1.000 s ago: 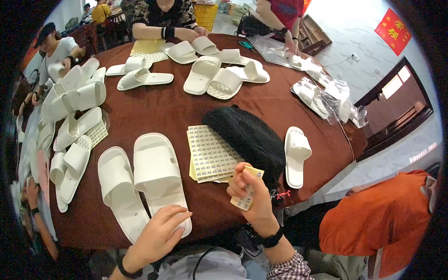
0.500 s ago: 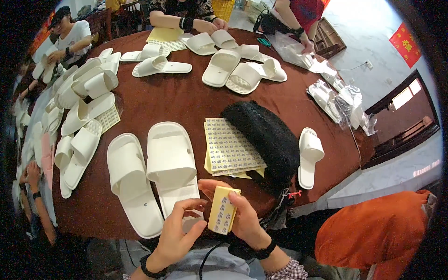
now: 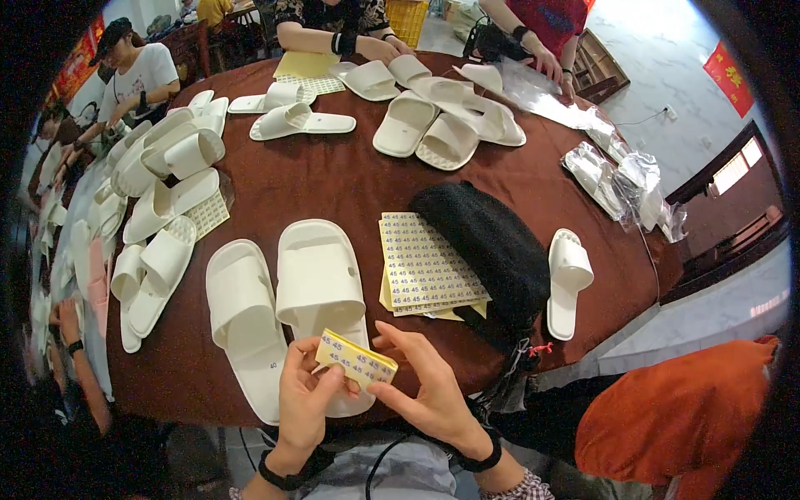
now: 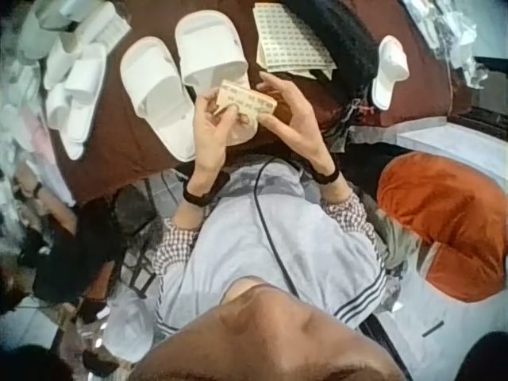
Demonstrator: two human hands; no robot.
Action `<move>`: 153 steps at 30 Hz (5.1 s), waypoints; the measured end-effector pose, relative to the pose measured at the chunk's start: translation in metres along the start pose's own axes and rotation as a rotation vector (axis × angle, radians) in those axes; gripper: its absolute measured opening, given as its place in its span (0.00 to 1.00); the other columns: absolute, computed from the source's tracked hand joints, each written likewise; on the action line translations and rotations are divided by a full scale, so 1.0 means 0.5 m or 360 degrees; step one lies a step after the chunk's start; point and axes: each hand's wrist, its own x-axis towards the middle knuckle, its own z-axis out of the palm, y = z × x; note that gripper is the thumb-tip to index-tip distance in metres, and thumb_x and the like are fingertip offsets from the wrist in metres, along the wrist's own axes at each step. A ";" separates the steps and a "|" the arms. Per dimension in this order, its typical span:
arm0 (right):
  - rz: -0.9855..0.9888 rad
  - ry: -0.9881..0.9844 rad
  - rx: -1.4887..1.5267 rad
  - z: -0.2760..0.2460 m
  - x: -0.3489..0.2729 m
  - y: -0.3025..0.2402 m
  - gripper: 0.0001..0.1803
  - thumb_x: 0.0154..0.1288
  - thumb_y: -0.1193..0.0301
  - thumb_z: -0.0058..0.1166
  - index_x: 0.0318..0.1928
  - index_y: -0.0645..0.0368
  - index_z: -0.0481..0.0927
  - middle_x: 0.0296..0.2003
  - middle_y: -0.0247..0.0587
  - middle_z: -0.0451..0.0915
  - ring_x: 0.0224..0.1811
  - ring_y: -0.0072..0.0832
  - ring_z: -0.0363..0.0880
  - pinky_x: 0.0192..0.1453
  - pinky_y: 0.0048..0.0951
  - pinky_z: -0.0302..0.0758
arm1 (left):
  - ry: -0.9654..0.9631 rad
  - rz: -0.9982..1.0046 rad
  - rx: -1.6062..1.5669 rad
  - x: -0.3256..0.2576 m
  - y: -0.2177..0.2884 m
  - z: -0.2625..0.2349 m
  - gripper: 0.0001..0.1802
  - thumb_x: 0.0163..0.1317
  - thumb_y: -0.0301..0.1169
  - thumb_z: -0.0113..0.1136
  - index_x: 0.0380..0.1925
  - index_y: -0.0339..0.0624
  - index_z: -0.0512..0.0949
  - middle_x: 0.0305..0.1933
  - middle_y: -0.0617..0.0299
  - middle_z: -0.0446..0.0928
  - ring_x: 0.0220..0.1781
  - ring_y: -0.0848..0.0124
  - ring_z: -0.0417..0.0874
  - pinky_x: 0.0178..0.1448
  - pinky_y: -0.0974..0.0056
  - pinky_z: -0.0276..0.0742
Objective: Apply size or branding labels to the inside of slippers during the assembly process.
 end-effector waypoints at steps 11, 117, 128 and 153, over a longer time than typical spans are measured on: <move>0.0281 0.0045 0.0506 0.006 -0.004 0.021 0.26 0.67 0.83 0.58 0.65 0.66 0.69 0.55 0.42 0.76 0.59 0.25 0.76 0.65 0.27 0.74 | -0.0141 0.0092 0.0271 -0.005 0.007 -0.009 0.30 0.70 0.18 0.51 0.72 0.41 0.60 0.56 0.51 0.77 0.47 0.70 0.83 0.51 0.67 0.83; -0.0427 -0.0120 -0.1144 0.080 0.082 0.027 0.17 0.56 0.79 0.64 0.48 0.61 0.81 0.45 0.42 0.81 0.44 0.39 0.83 0.43 0.33 0.82 | -0.0592 0.0763 0.1414 -0.053 -0.008 -0.142 0.17 0.58 0.25 0.67 0.48 0.44 0.82 0.55 0.52 0.83 0.55 0.55 0.84 0.68 0.52 0.77; -0.0690 -0.0210 -0.1381 0.094 0.105 0.041 0.12 0.52 0.81 0.65 0.39 0.61 0.81 0.38 0.40 0.81 0.37 0.38 0.81 0.36 0.34 0.79 | -0.0597 0.0738 0.1388 -0.054 -0.011 -0.147 0.18 0.57 0.25 0.68 0.49 0.44 0.83 0.55 0.52 0.83 0.55 0.54 0.85 0.67 0.52 0.77; -0.0572 -0.0261 -0.1330 0.080 0.069 0.034 0.24 0.51 0.83 0.58 0.53 0.64 0.82 0.50 0.42 0.80 0.48 0.38 0.81 0.49 0.32 0.82 | -0.0583 0.0800 0.1440 -0.047 -0.006 -0.143 0.17 0.58 0.25 0.67 0.49 0.43 0.82 0.50 0.48 0.83 0.53 0.49 0.84 0.61 0.53 0.80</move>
